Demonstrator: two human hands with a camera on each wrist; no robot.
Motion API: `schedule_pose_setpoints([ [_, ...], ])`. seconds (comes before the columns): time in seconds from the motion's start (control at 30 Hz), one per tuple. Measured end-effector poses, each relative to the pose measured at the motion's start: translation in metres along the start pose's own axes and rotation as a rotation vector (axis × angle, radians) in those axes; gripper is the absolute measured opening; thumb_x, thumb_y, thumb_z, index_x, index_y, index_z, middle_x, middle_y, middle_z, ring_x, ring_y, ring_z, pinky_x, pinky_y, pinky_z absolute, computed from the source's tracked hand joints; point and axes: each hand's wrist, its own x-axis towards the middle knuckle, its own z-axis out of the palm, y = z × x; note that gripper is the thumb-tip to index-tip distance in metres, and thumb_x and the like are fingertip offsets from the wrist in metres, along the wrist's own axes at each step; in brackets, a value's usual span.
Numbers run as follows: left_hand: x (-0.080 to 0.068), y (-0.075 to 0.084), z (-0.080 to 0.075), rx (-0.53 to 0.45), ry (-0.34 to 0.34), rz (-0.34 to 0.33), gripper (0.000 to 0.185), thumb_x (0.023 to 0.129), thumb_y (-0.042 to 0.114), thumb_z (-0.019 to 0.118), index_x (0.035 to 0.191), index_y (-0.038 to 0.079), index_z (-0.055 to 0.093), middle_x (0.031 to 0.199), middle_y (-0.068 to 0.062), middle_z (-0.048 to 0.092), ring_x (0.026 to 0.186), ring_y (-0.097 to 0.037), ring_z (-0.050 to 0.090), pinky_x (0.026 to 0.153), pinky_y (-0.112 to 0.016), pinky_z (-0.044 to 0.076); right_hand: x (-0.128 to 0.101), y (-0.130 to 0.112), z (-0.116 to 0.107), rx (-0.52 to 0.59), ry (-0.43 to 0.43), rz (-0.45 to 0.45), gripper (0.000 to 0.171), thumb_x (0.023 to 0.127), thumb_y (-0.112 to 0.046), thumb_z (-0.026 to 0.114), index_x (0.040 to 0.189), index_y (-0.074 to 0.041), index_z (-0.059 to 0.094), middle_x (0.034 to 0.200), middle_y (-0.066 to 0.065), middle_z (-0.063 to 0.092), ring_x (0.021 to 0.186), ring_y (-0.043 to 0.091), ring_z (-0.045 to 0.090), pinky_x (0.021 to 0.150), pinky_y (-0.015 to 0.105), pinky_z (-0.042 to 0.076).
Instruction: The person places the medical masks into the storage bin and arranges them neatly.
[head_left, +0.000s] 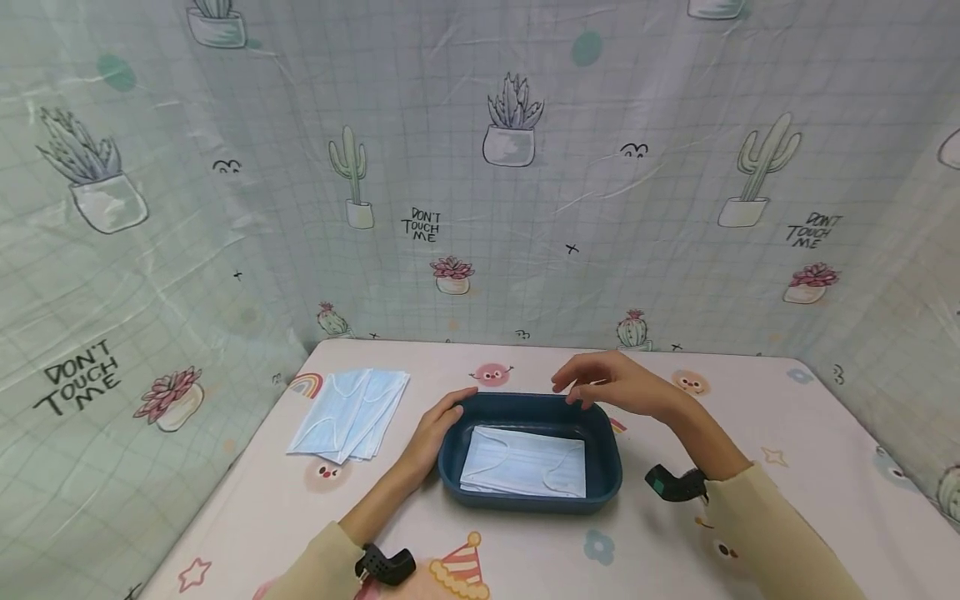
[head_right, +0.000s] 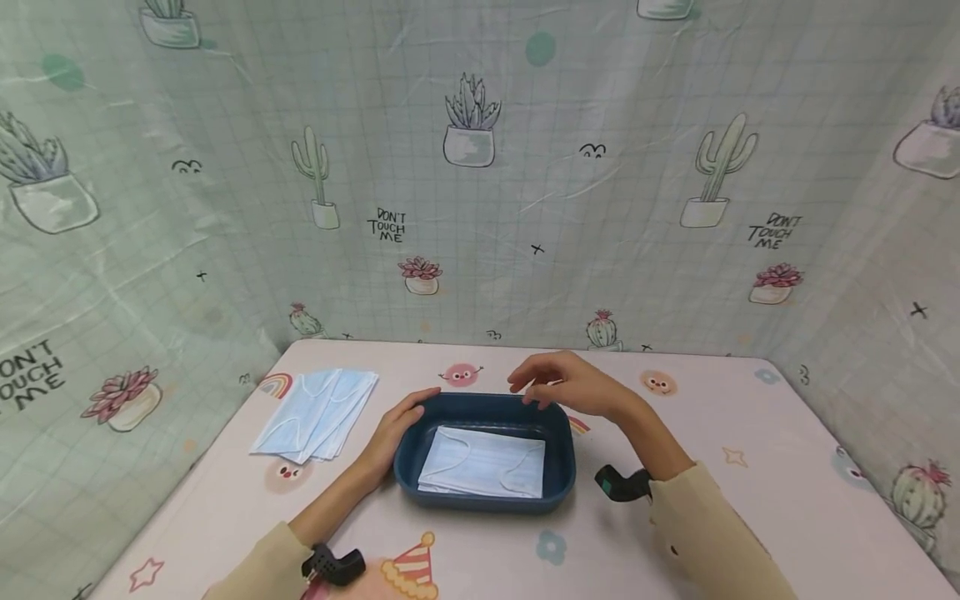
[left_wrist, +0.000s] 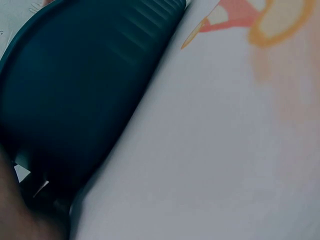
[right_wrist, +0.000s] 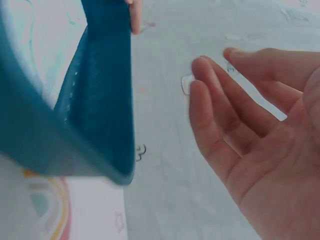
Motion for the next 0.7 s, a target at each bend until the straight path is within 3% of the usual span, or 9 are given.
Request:
schedule_pose_setpoints([
  [0.13, 0.000, 0.000, 0.000, 0.004, 0.002, -0.002, 0.041, 0.111, 0.023, 0.038, 0.149, 0.021, 0.055, 0.158, -0.001, 0.051, 0.154, -0.024, 0.037, 0.130, -0.052, 0.020, -0.015, 0.011, -0.002, 0.006, 0.087, -0.005, 0.026, 0.101, -0.008, 0.059, 0.124, -0.002, 0.069, 0.121, 0.023, 0.071, 0.099, 0.029, 0.072, 0.080, 0.036, 0.063],
  [0.4, -0.001, 0.000, -0.001, 0.005, 0.002, -0.007, 0.041, 0.111, 0.024, 0.038, 0.148, 0.024, 0.056, 0.157, 0.001, 0.052, 0.154, -0.023, 0.038, 0.130, -0.052, 0.021, -0.033, 0.026, 0.002, -0.014, 0.190, 0.038, 0.024, 0.101, -0.010, 0.060, 0.122, -0.007, 0.071, 0.120, 0.017, 0.073, 0.108, 0.025, 0.072, 0.091, 0.029, 0.058],
  [0.57, -0.002, 0.001, -0.001, 0.001, 0.005, -0.009, 0.041, 0.111, 0.025, 0.039, 0.148, 0.024, 0.056, 0.157, 0.001, 0.052, 0.154, -0.023, 0.037, 0.130, -0.053, 0.020, -0.032, 0.035, 0.010, -0.033, 0.296, 0.064, 0.023, 0.102, -0.012, 0.061, 0.122, -0.010, 0.072, 0.128, 0.016, 0.072, 0.120, 0.033, 0.067, 0.106, 0.047, 0.052],
  [0.7, -0.002, 0.003, 0.000, -0.001, -0.001, -0.013, 0.041, 0.111, 0.025, 0.039, 0.148, 0.024, 0.056, 0.158, 0.001, 0.051, 0.154, -0.023, 0.037, 0.130, -0.052, 0.020, -0.031, 0.044, 0.017, -0.006, 0.339, 0.089, 0.026, 0.102, -0.018, 0.063, 0.126, -0.009, 0.069, 0.137, 0.015, 0.068, 0.130, 0.037, 0.062, 0.110, 0.058, 0.049],
])
